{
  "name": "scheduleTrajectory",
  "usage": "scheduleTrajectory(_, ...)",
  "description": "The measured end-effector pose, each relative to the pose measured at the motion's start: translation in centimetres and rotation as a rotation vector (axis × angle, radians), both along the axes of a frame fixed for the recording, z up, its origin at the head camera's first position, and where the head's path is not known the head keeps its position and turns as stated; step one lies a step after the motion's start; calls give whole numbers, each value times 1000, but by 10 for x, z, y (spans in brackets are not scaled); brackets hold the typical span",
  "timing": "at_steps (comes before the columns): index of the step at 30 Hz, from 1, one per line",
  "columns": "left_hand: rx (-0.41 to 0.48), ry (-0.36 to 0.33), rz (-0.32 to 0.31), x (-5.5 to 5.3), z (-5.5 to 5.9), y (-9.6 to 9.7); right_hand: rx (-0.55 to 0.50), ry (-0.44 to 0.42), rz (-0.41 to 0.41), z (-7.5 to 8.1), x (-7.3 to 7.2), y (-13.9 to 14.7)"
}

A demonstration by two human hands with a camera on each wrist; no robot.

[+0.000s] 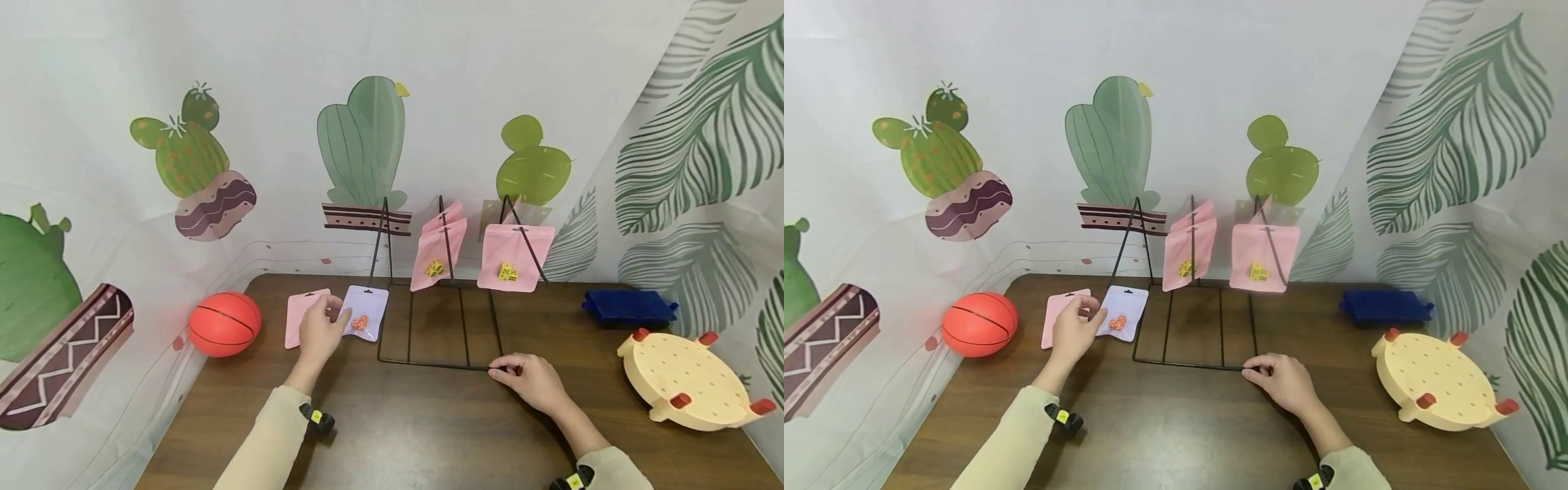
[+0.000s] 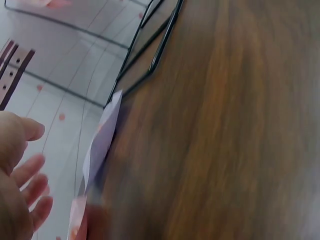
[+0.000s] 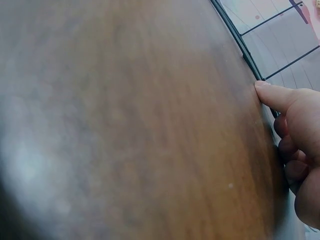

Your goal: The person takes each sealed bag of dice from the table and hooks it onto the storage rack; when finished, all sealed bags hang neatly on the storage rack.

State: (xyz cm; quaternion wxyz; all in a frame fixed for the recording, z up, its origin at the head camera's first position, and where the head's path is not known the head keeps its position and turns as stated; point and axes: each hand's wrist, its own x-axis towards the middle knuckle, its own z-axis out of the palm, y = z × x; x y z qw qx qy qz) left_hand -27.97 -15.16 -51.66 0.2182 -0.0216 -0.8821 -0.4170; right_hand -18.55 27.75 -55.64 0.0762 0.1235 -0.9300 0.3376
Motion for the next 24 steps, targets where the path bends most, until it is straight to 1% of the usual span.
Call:
scheduleTrajectory(2, -44, -1, 44, -1, -1, -9, 1, -8, -3, 0, 0, 0)
scheduleTrajectory(4, -83, -23, 91, -1, -3, -16, 0, -12, -3, 1, 0, 0)
scheduleTrajectory(6, -121, -66, 127, -1, -4, -22, -3, -13, -2, 1, 1, 0)
scheduleTrajectory(9, -143, -144, 162, 0, -6, -30, -5, -13, -3, 1, 1, 0)
scheduleTrajectory(11, -144, -184, 171, 0, -8, -33, -6, -15, -6, 0, 1, 0)
scheduleTrajectory(15, -140, -242, 194, 0, -12, -40, -8, -17, -6, 0, 1, 1)
scheduleTrajectory(19, -144, -308, 206, -2, -14, -46, -13, -18, -8, 0, 0, 0)
scheduleTrajectory(22, -140, -352, 201, -2, -14, -48, -12, -23, -16, 1, 0, 0)
scheduleTrajectory(24, -135, -368, 201, -3, -13, -49, -11, -25, -19, 1, 0, -1)
